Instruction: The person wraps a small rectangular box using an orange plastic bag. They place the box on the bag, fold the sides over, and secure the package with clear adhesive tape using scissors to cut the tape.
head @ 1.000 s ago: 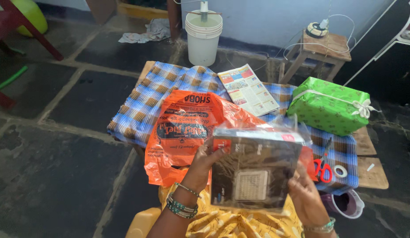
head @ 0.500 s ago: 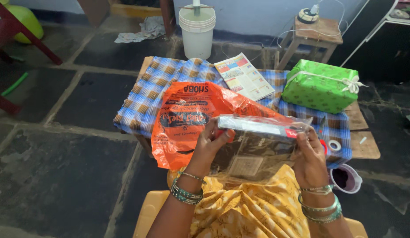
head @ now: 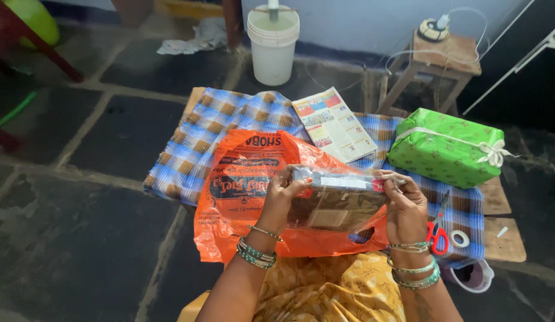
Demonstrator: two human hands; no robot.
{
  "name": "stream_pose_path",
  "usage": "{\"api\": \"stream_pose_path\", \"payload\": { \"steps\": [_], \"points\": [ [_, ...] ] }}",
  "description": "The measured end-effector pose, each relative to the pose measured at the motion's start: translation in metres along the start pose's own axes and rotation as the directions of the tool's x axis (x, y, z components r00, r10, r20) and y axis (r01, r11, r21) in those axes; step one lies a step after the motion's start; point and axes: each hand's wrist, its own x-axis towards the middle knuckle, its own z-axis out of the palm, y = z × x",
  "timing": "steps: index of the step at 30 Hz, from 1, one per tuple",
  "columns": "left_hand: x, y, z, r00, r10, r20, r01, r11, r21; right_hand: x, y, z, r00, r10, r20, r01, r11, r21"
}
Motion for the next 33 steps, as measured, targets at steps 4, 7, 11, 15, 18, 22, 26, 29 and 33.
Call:
{"api": "stream_pose_path", "payload": {
  "steps": [4, 7, 11, 15, 18, 22, 26, 29, 33],
  "points": [
    [0.017, -0.022, -0.013, 0.998, -0.057, -0.012, 0.057, 0.998, 0.01, 0.009, 0.028, -0.013, 0.999, 0.035, -0.025, -0.035, 0.999, -0.009],
    [0.023, -0.026, -0.022, 0.998, -0.05, 0.039, 0.044, 0.986, 0.158, 0.015, 0.036, -0.013, 0.995, 0.072, -0.067, -0.077, 0.994, -0.073],
    [0.027, -0.021, -0.022, 0.995, 0.016, 0.1, -0.048, 0.941, 0.334, 0.018, 0.02, -0.008, 0.981, 0.181, -0.077, -0.192, 0.966, -0.173],
    [0.024, -0.016, -0.013, 0.997, -0.023, 0.076, 0.005, 0.972, 0.234, 0.019, 0.012, -0.004, 0.958, 0.285, -0.035, -0.278, 0.885, -0.373],
    [0.019, -0.008, -0.008, 0.995, 0.002, 0.095, -0.038, 0.926, 0.375, 0.021, 0.016, -0.007, 0.974, 0.225, 0.01, -0.197, 0.874, -0.445],
    [0.021, -0.006, -0.005, 0.966, 0.167, 0.2, -0.241, 0.863, 0.445, 0.02, 0.024, -0.016, 0.982, 0.191, 0.005, -0.18, 0.936, -0.301],
    [0.025, -0.014, -0.001, 0.994, -0.053, 0.095, 0.028, 0.969, 0.247, 0.016, 0.031, -0.025, 0.985, 0.172, -0.009, -0.171, 0.967, -0.186],
    [0.019, -0.018, 0.004, 1.0, -0.005, 0.027, -0.004, 0.957, 0.291, 0.012, 0.04, -0.027, 0.986, 0.153, -0.071, -0.164, 0.968, -0.189],
    [0.013, -0.022, 0.019, 0.987, 0.08, -0.141, -0.003, 0.88, 0.475, 0.012, 0.052, -0.026, 0.981, 0.116, -0.155, -0.138, 0.981, -0.139]
  ]
}}
